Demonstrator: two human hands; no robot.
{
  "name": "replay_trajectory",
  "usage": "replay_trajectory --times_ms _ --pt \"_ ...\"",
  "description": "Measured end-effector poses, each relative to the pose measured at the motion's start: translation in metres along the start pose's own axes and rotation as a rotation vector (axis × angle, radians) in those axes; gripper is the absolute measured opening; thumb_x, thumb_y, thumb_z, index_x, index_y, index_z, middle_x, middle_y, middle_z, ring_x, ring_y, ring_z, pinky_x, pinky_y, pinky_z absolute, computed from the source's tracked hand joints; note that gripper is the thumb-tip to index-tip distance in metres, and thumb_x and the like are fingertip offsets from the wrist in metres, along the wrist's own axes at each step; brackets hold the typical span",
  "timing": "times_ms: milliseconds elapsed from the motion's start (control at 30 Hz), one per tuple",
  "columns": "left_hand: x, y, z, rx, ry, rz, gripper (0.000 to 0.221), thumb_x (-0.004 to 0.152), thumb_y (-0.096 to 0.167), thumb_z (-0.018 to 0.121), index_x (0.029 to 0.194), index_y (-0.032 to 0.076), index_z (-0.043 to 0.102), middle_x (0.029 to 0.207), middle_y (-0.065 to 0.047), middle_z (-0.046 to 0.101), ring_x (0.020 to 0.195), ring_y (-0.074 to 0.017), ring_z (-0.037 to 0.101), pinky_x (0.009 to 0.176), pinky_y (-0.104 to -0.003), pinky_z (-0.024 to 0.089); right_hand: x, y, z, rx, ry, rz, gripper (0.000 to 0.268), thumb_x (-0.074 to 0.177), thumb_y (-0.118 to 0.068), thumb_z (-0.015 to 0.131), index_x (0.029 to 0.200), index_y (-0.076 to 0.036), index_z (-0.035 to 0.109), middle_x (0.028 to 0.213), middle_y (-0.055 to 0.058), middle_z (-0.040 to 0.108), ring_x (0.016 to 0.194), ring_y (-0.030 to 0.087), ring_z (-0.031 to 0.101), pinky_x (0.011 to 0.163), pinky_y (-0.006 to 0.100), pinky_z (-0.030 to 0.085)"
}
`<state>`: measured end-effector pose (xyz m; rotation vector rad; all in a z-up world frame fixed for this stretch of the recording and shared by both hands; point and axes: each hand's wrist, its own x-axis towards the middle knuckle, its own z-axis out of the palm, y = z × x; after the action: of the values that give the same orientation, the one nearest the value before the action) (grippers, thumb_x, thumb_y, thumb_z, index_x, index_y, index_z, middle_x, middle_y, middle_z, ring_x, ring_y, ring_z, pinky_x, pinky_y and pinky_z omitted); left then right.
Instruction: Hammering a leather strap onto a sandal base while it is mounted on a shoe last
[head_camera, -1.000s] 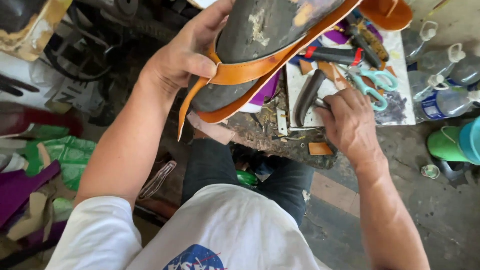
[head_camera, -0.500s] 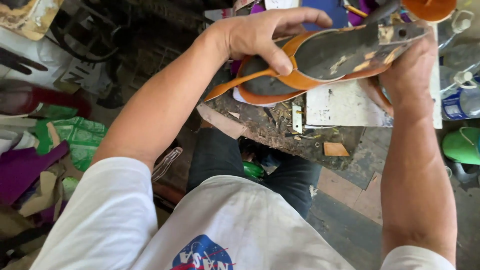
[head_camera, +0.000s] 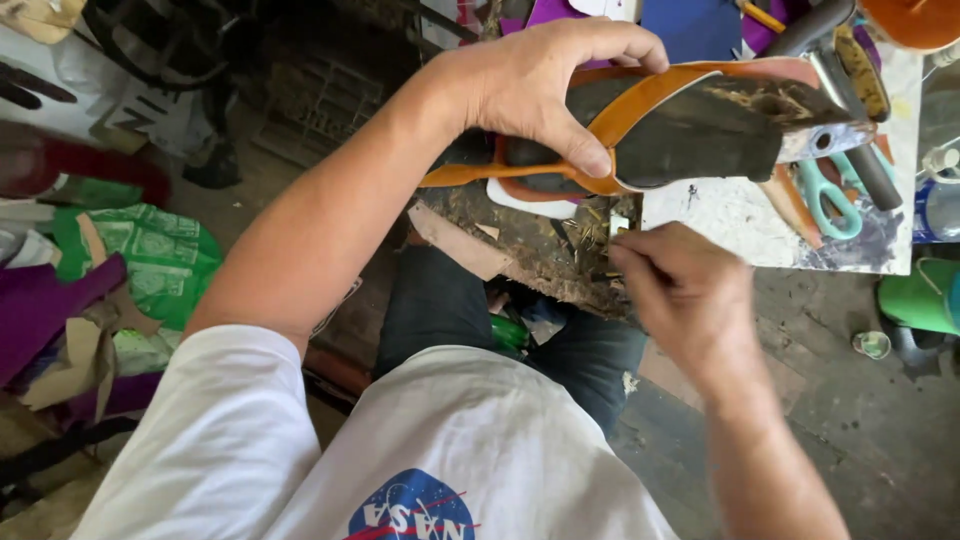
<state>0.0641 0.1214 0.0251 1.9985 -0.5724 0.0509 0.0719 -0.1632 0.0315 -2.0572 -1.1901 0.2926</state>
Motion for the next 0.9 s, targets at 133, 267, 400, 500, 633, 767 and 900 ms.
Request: replay_trajectory --times_ms 133,267,400,500,633,767,900 --pt "-0.023 0.009 0.017 0.213 0.206 0.048 0.047 0.088 0.028 0.082 0.125 0.01 0.059 0.119 -0.012 0.051 0.112 -0.0282 0.054 0.095 -0.043 0.048 0.006 0.005 0.021 -0.179 0.054 -0.116 0.014 0.099 -0.005 0.073 0.109 0.004 0.076 0.091 0.014 0.068 0.077 0.027 0.067 0.069 0.038 0.052" --pt "-0.05 0.02 0.039 0.336 0.374 0.007 0.06 0.081 0.012 0.093 0.128 0.006 0.056 0.129 -0.017 0.048 0.124 -0.0347 0.052 0.111 -0.048 0.045 0.006 0.016 0.031 -0.398 0.053 -0.181 0.021 0.097 -0.022 0.08 0.109 -0.004 0.079 0.099 0.007 0.066 0.081 0.024 0.069 0.068 0.037 0.054" --pt "-0.054 0.014 0.063 0.519 0.555 0.015 0.053 0.079 0.017 0.094 0.121 0.01 0.063 0.133 -0.014 0.052 0.124 -0.0294 0.053 0.112 -0.043 0.051 0.007 0.01 0.035 -0.457 0.056 -0.205 0.015 0.099 -0.018 0.075 0.107 -0.005 0.079 0.095 0.006 0.065 0.079 0.026 0.068 0.065 0.038 0.053" --pt "-0.057 0.007 0.072 0.581 0.622 0.069 0.052 0.079 0.024 0.095 0.118 0.011 0.065 0.128 -0.012 0.057 0.12 -0.0292 0.057 0.108 -0.044 0.053 0.006 0.004 0.039 -0.482 0.086 -0.254 0.01 0.102 -0.014 0.072 0.104 -0.005 0.078 0.094 0.005 0.065 0.074 0.024 0.066 0.064 0.035 0.052" --pt "-0.059 -0.004 0.073 0.49 0.633 0.071 0.049 0.082 0.019 0.096 0.12 0.012 0.066 0.13 -0.008 0.056 0.118 -0.0276 0.063 0.1 -0.051 0.053 0.002 0.009 0.046 -0.657 0.12 -0.335 0.01 0.108 -0.014 0.066 0.103 -0.008 0.072 0.091 0.005 0.057 0.069 0.025 0.06 0.055 0.035 0.047" --pt "-0.06 -0.003 0.071 0.381 0.643 0.079 0.038 0.083 0.013 0.092 0.108 0.007 0.065 0.123 -0.01 0.057 0.105 -0.0258 0.066 0.096 -0.042 0.059 -0.002 0.023 0.053 -0.78 0.17 -0.319 0.01 0.109 -0.015 0.063 0.103 -0.01 0.069 0.09 0.006 0.052 0.064 0.027 0.056 0.05 0.036 0.042" --pt "-0.062 0.007 0.068 0.35 0.657 0.108 0.049 0.079 0.007 0.093 0.115 0.005 0.06 0.119 -0.011 0.057 0.106 -0.0266 0.065 0.092 -0.039 0.058 -0.001 0.018 0.045 -0.605 0.164 -0.267 0.013 0.109 -0.015 0.061 0.105 -0.007 0.072 0.093 0.007 0.057 0.063 0.027 0.055 0.048 0.038 0.046"
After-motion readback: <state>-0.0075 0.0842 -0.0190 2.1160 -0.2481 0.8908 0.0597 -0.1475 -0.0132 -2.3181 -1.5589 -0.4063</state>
